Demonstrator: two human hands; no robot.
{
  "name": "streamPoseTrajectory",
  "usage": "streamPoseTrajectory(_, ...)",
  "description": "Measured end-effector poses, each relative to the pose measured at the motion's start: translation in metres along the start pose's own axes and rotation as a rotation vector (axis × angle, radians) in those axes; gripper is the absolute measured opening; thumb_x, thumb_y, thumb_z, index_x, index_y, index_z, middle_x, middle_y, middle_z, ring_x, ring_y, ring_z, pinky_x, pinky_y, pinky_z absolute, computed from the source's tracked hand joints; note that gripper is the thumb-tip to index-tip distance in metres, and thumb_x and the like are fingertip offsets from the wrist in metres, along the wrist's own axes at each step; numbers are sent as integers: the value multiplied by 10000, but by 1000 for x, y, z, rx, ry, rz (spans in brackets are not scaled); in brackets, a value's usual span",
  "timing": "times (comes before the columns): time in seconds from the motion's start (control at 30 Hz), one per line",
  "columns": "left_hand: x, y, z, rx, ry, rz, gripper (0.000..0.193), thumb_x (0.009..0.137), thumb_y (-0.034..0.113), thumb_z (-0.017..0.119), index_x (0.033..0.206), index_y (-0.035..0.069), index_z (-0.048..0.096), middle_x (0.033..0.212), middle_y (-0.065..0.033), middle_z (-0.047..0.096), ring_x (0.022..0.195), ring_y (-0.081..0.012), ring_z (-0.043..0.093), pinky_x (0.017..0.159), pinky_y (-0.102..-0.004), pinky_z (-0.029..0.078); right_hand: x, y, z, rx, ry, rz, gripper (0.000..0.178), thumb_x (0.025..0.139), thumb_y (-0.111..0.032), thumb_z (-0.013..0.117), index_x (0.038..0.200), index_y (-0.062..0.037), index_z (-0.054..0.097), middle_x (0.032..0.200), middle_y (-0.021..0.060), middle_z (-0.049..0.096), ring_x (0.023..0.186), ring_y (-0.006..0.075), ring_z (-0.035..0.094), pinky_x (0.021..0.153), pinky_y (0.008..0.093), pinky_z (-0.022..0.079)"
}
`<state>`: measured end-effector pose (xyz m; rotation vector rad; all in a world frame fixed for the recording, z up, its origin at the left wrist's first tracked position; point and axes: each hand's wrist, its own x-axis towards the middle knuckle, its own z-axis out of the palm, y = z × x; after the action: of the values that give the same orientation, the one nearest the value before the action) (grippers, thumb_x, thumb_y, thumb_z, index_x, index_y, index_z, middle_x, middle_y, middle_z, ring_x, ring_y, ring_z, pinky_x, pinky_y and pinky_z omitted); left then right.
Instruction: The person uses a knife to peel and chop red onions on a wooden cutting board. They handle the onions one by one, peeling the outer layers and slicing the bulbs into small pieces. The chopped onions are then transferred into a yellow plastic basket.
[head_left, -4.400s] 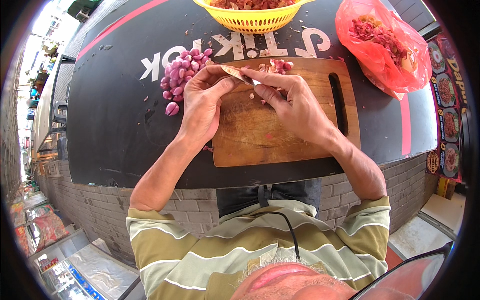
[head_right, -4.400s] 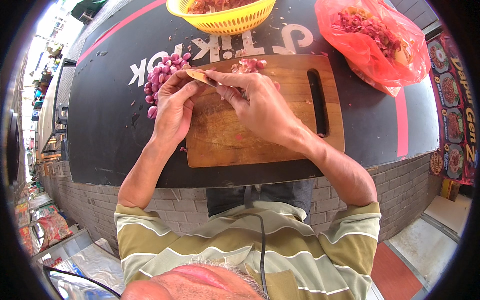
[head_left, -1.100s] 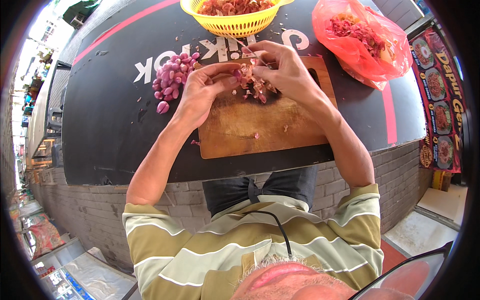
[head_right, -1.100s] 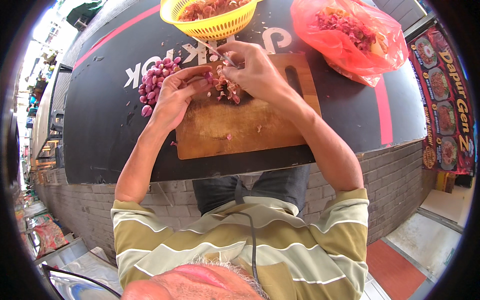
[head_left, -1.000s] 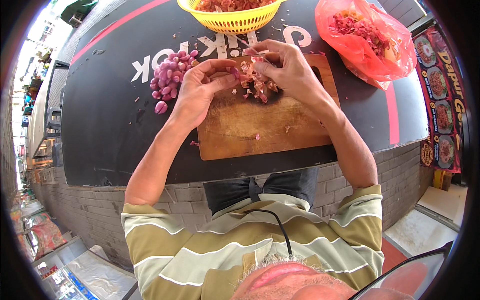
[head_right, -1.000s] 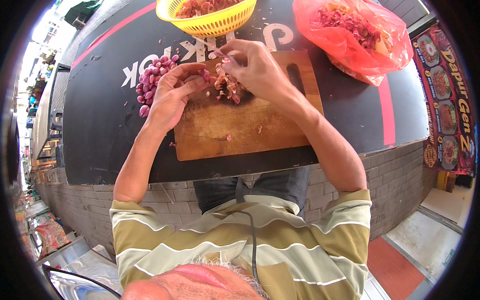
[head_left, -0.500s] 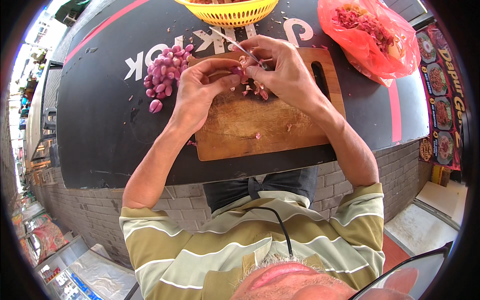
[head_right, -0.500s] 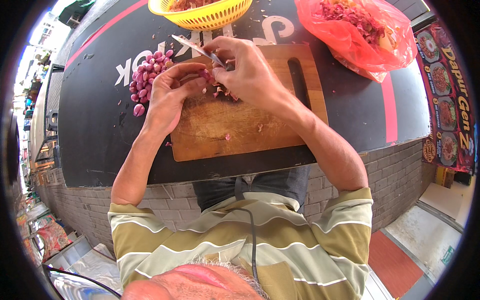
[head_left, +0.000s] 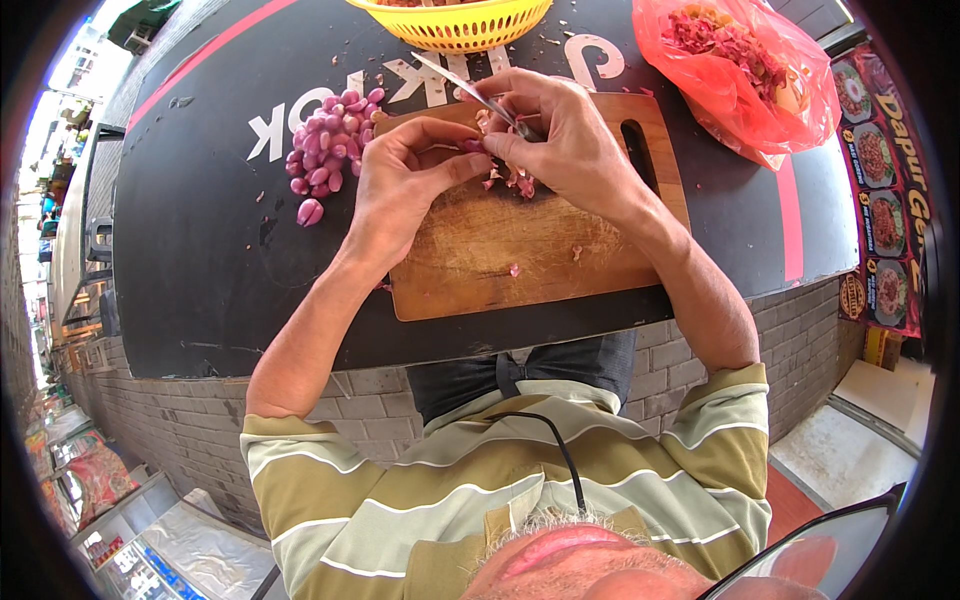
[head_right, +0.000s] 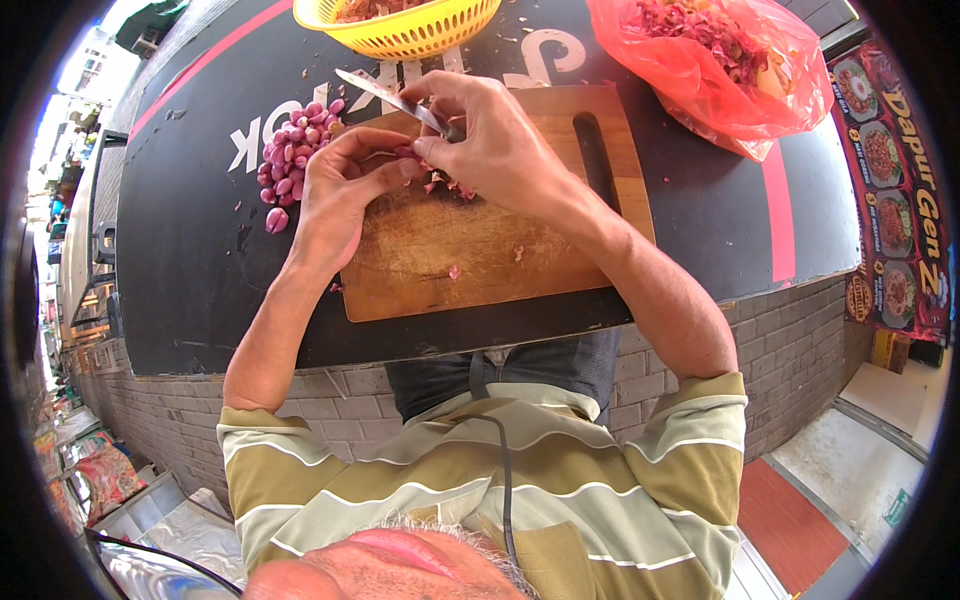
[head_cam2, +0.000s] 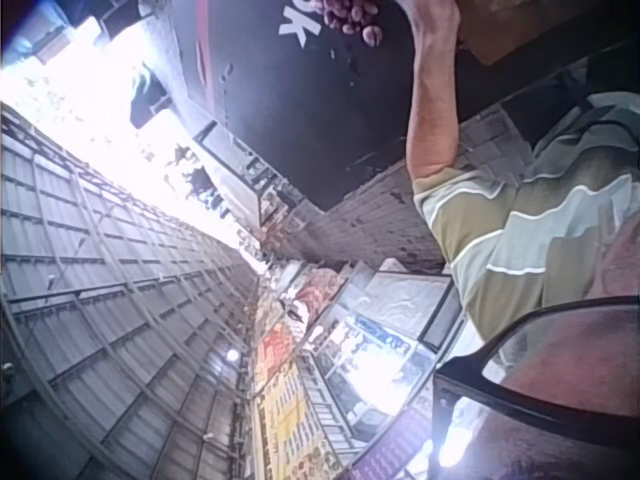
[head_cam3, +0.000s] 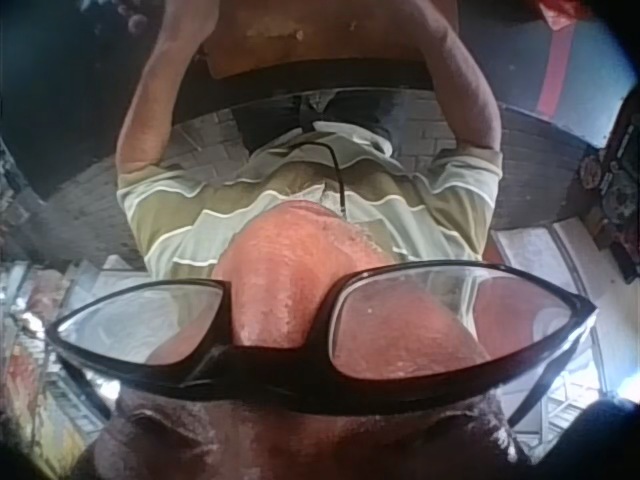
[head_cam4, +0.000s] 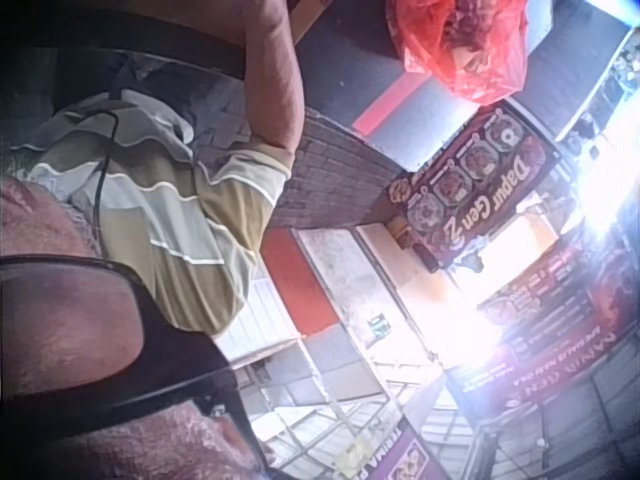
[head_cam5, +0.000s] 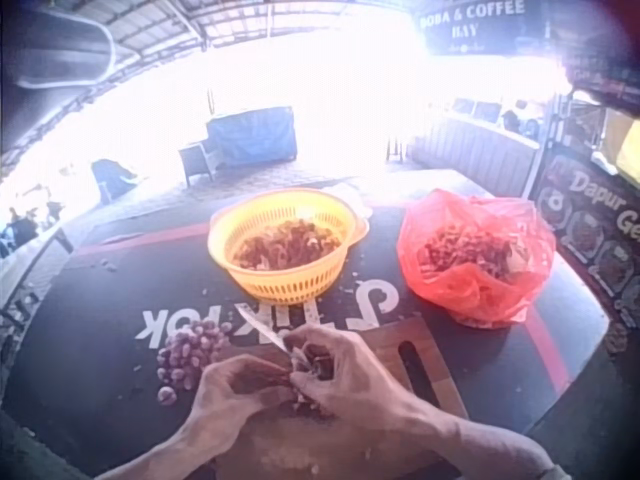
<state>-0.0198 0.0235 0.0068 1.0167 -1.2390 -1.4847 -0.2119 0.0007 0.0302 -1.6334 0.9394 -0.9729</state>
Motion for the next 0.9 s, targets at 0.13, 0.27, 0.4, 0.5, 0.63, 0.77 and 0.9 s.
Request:
streamPoseTrajectory(0.13, 0, 2, 1, -48, -11, 9, 303, 828, -26, 744, 1115, -31, 647, 1012, -94, 706, 903, -140, 689, 856, -259, 563, 1, 2, 0, -15, 10, -19, 326, 838, 10, 641, 1160, 45, 610, 727, 35, 573, 638, 81, 546, 536, 258, 443)
streamPoseTrajectory(0.27, -1, 6, -1, -40, -28, -16, 344, 873, -40, 670, 1208, -19, 592, 1083, -109, 691, 967, -171, 690, 902, -295, 551, 2, 4, -2, 19, 35, -8, 320, 836, 17, 634, 1155, 41, 611, 725, 29, 571, 628, 77, 533, 537, 260, 438)
streamPoseTrajectory(0.4, 1, 6, -3, -95, -16, -27, 348, 865, -16, 700, 1200, -25, 608, 1064, -107, 702, 973, -158, 679, 900, -285, 543, 3, 8, -6, -21, 38, -13, 322, 878, 26, 621, 1198, 26, 585, 782, 27, 611, 655, 60, 564, 560, 229, 471)
streamPoseTrajectory(0.5, 2, 4, -6, -140, -21, -27, 329, 890, -7, 671, 1212, -32, 607, 1081, -114, 702, 992, -169, 677, 920, -297, 537, 5, 12, -11, -111, 54, -26, 288, 922, -23, 623, 1205, 22, 585, 791, 25, 637, 664, 50, 577, 565, 212, 476)
streamPoseTrajectory(0.63, 4, 3, -14, -282, -64, -61, 301, 922, -1, 631, 1219, -42, 606, 1111, -130, 695, 1011, -188, 676, 950, -312, 534, 4, -8, -11, -56, 61, 115, 259, 927, -110, 650, 1115, 67, 631, 673, 77, 609, 608, 93, 547, 541, 282, 451)
streamPoseTrajectory(0.77, 7, 2, -21, -361, -104, -50, 292, 964, 10, 571, 1251, -41, 588, 1156, -145, 672, 1080, -214, 661, 970, -308, 540, 4, -1, -9, -94, 63, -1, 293, 957, -171, 637, 1129, 65, 665, 645, 64, 608, 550, 86, 548, 502, 279, 438)
streamPoseTrajectory(0.9, 9, -1, -23, -511, -28, -84, 297, 978, 15, 553, 1268, -44, 571, 1173, -163, 659, 1067, -228, 666, 972, -289, 550, 1, -7, -9, -49, -53, 39, 308, 966, -186, 631, 1146, 63, 656, 663, 60, 621, 545, 75, 542, 503, 262, 440)
